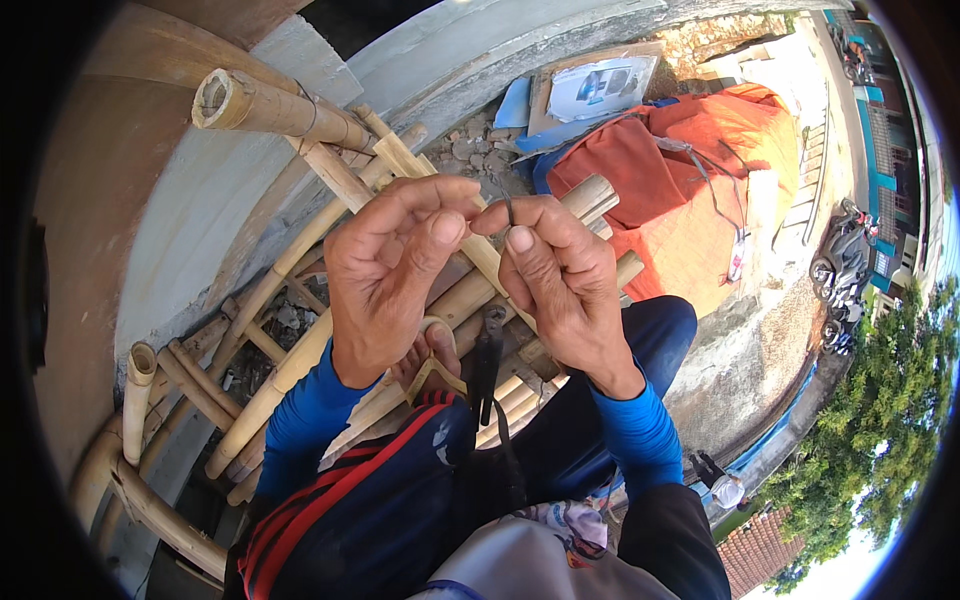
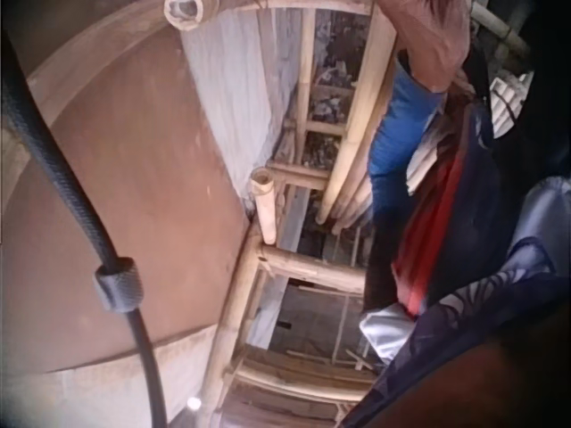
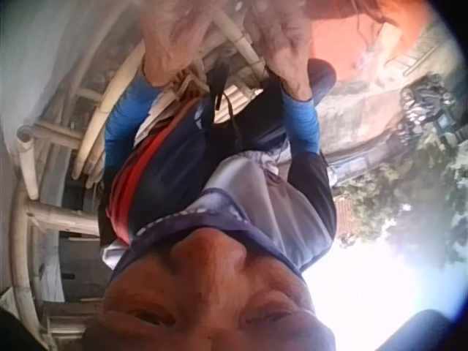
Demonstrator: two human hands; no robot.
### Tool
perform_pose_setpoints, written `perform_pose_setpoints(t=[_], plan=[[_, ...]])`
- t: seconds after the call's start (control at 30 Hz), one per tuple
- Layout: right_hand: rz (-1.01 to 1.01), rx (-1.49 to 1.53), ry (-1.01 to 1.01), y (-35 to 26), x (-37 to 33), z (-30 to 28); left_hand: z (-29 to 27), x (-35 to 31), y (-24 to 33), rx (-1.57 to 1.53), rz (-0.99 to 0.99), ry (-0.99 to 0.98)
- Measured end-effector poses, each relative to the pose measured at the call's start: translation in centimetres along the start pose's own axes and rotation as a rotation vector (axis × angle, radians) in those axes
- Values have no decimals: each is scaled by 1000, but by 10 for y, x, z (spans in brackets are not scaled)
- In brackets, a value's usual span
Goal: The person assembles a bamboo frame by inserting bamboo poles into a lattice structure and securing them with wire. They use pliers to twist and tighten the wire around the joints, ensuring the frame is stable.
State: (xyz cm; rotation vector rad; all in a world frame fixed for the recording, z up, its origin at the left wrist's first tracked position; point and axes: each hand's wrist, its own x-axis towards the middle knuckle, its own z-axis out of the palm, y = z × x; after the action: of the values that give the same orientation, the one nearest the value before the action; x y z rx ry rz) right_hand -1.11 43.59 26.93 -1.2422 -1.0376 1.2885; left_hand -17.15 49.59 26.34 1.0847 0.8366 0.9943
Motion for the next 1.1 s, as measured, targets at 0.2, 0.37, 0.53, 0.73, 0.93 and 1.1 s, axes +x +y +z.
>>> perform_pose_setpoints(t=[0.2,0.37,0.53,0.73,0.93,1.1], plan=[[50,-265,14,4,-3,15,-5,3,-4,-119,-149,4],[141,-149,19,17,1,16,-14,3,-8,-265,-393,34],[473,638,-189,21,5,-5,-40,10,-23,-318,-377,-215],[676,1081,-343,31,2,-12,-62,32,-37,26,102,-453],[749,896,-261,31,1,-24,-82,35,-18,97,166,-265],[717,666,-176,30,2,-31,-83,31,-25,64,-93,126]])
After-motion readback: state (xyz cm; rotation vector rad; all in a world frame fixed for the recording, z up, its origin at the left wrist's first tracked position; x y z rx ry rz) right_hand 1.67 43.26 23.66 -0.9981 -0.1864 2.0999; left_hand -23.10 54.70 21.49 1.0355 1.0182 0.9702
